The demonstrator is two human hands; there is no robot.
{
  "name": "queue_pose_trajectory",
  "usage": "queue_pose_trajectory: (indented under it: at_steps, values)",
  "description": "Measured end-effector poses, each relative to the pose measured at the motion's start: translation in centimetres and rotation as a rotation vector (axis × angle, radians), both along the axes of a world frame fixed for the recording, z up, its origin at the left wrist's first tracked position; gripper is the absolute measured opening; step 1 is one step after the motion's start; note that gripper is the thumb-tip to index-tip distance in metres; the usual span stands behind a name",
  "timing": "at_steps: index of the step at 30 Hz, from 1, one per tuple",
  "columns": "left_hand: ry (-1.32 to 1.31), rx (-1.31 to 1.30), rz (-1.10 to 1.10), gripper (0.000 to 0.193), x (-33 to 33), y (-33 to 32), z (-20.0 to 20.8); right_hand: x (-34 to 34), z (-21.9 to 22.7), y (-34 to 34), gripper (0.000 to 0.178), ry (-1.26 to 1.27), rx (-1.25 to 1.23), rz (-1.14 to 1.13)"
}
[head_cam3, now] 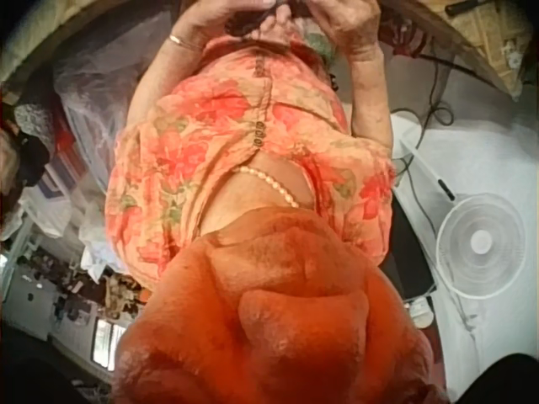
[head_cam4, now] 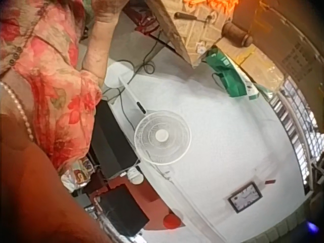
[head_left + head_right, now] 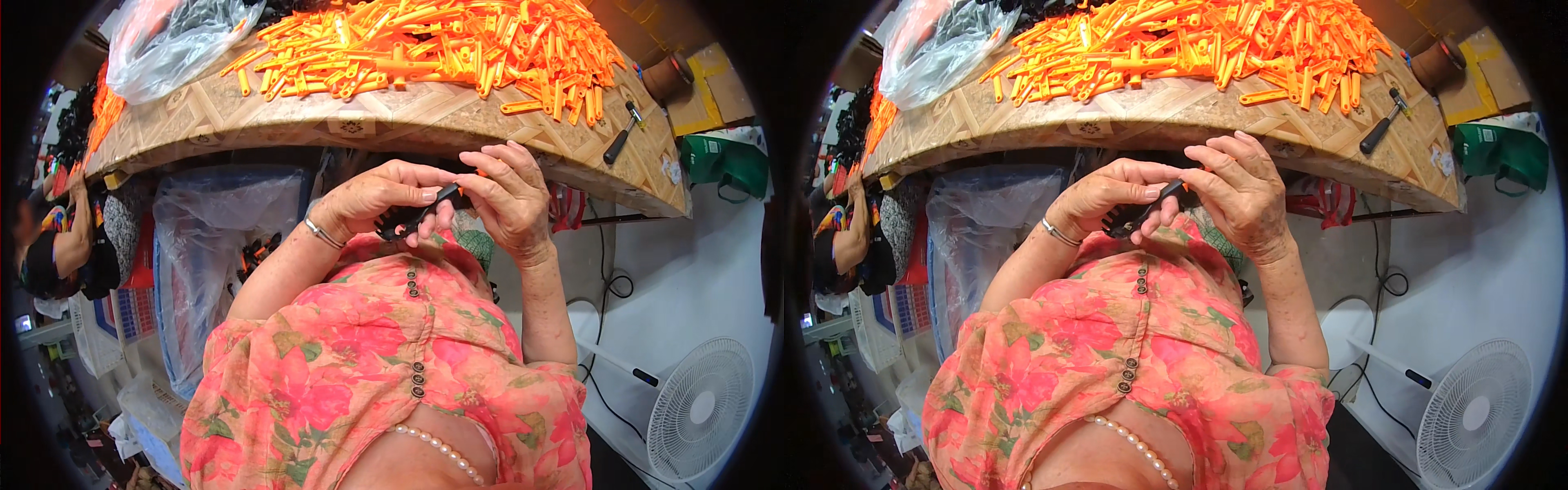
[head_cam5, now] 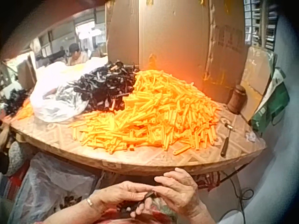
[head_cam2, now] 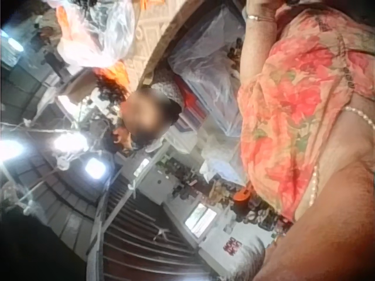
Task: The person repeatedly picks up orange plastic tubes and black plastic holders from a table. They insert the orange tube into the black holder and use a hammer to tap the assembly, securing the parts together. The finished assemblies are placed back on the table among a large pile of similar items.
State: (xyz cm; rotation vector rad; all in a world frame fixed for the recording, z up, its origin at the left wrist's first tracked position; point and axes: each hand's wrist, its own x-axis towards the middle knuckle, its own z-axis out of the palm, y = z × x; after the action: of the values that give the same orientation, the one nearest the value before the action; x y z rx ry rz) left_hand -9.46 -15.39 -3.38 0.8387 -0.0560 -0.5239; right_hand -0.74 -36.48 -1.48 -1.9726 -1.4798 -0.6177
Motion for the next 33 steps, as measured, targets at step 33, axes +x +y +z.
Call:
queue_pose_trajectory:
  at_steps: [33]
  values:
    - [-0.193, 0.638, 0.198, 0.025, 1.1, -2.0, -0.5, -0.1, -2.0, 1.2, 0.019, 1.329, 0.772, -0.062]
